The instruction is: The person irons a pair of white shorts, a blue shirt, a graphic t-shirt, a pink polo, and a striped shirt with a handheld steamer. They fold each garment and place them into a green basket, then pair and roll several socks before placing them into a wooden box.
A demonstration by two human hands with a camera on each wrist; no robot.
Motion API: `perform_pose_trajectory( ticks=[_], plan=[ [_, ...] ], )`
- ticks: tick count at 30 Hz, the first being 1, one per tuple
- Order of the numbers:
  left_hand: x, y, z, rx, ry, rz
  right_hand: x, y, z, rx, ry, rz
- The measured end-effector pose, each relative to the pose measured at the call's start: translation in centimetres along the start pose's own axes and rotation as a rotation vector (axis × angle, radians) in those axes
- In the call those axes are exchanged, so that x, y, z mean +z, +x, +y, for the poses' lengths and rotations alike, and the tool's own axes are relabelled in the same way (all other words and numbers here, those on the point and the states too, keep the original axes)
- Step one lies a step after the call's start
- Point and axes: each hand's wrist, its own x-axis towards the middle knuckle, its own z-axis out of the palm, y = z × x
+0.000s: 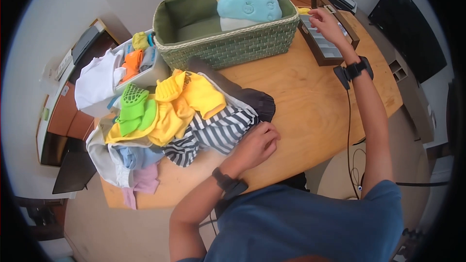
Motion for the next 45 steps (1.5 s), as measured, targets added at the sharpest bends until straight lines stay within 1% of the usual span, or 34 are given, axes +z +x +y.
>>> perform_pose_trajectory(
  ticks=[2,5,6,7,9,10,13,17,20,23,24,27,28,29,31,34,35,37,38,41,43,44,45],
  plan=[
    [-0.1,0.1,0.0,-0.018,-0.004,-0.005,0.1,2.4,2.7,0.146,-0.106,-0.015],
    [-0.2,0.2,0.0,-0.04,-0.023,-0.012,0.6,9.2,10.2,-0.009,-0.575,0.006],
    [-0.2,0.3,0.0,-0.03,-0.013,-0.008,0.8,10.6,11.3,-0.068,-0.664,0.06],
    [-0.3,0.4,-0.1,-0.034,-0.016,-0.011,1.0,12.0,11.9,-0.035,-0.749,0.067],
    [-0.3,0.6,-0.1,-0.045,-0.027,-0.015,1.8,13.9,12.5,0.102,-0.883,0.023],
    [-0.4,0.6,-0.2,-0.032,-0.038,-0.012,2.3,14.1,12.3,0.168,-0.9,0.036],
    [-0.3,0.7,-0.5,-0.034,-0.064,-0.013,3.6,15.2,12.3,0.197,-0.881,0.053],
    [-0.4,0.6,-0.5,-0.081,-0.089,-0.044,3.4,17.1,14.5,0.27,-0.89,-0.069],
    [-0.3,0.6,-0.7,-0.069,-0.081,-0.039,3.4,17.7,17.0,0.129,-0.861,0.078],
    [-0.5,0.7,-0.5,-0.06,-0.071,-0.028,3.1,16.3,17.0,0.399,-0.117,0.193],
    [-0.6,0.7,-0.4,-0.058,-0.069,-0.024,3.1,15.7,17.1,0.374,0.046,0.252],
    [-0.2,0.5,-0.6,-0.053,-0.041,-0.018,2.6,14.1,16.5,0.204,0.212,0.328],
    [-0.1,0.5,-0.5,-0.05,-0.036,-0.017,2.6,13.5,15.8,0.149,0.254,0.313],
    [-0.1,0.5,-0.5,-0.046,-0.029,-0.012,2.9,11.9,12.7,0.147,0.333,0.32],
    [-0.2,0.5,-0.4,-0.037,-0.013,-0.002,3.2,9.4,8.1,0.094,0.411,0.341],
    [0.0,0.3,-0.5,-0.043,-0.01,-0.005,3.1,5.0,1.4,-0.084,0.589,0.468],
    [0.0,0.4,-0.4,-0.038,-0.013,-0.005,2.5,3.6,-1.0,-0.115,0.669,0.435],
    [-0.1,0.3,-0.2,-0.045,-0.015,-0.001,1.8,0.8,-5.6,-0.166,0.841,0.356],
    [-0.1,0.2,-0.3,-0.019,-0.01,0.001,1.6,-0.1,-7.0,-0.19,0.893,0.259],
    [0.0,0.1,-0.6,0.072,-0.015,0.039,2.7,-2.4,-10.9,-0.14,0.898,-0.037],
    [0.1,0.0,-1.0,0.089,-0.013,0.05,5.1,-5.2,-16.1,-0.008,0.904,-0.138],
    [0.2,-0.2,-1.0,0.094,-0.013,0.057,6.5,-6.0,-17.9,0.061,0.902,-0.193],
    [0.1,-0.5,-0.9,0.085,-0.024,0.067,8.0,-6.1,-18.6,-0.01,0.775,-0.314]
  ],
)
